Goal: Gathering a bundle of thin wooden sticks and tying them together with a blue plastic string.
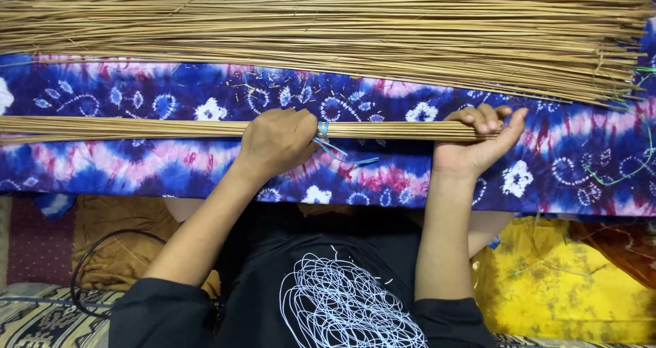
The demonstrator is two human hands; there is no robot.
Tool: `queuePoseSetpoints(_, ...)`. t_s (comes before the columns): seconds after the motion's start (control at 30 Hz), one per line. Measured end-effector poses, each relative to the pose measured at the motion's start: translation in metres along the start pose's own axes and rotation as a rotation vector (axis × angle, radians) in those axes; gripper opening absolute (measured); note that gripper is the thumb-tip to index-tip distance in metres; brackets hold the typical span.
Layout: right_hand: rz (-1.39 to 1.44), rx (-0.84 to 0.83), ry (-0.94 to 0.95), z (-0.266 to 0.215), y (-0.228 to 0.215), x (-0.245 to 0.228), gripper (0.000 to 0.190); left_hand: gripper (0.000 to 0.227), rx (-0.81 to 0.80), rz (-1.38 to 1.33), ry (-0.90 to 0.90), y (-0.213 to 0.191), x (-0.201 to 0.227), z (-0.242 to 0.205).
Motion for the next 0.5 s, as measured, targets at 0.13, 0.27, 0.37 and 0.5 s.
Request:
queuePoseSetpoints(0.13,0.012,0.068,-0.038,-0.003,-0.001,-0.002,0.018,0.031,0.021,0.038,0.036,0.002,0.002,-0.002)
queuePoseSetpoints(0.27,-0.004,-0.054,-0.006,0.003,-0.008,-0.004,0.024,0.029,0.058,0.009,0.020,-0.006,0.005,0.007)
queuePoseSetpoints(0.37,0.006,-0.059,-0.003,0.007,-0.014,-0.003,0.025,0.031,0.072,0.010,-0.005,-0.009,0.004,0.009)
queuePoseSetpoints(0.5,-0.003,-0.136,0.024,0.000,0.001,0.002,0.029,0.032,0.084,0.008,-0.013,-0.012,0.002,0.010)
Point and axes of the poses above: each hand's wrist, its own z-axis towards the middle knuckle, its own y-axis out of the palm, x = y × z, the point moved 5 cm from there along z, towards the middle knuckle, and after that the axes turned 12 degrees about x, right-handed, at the moved point
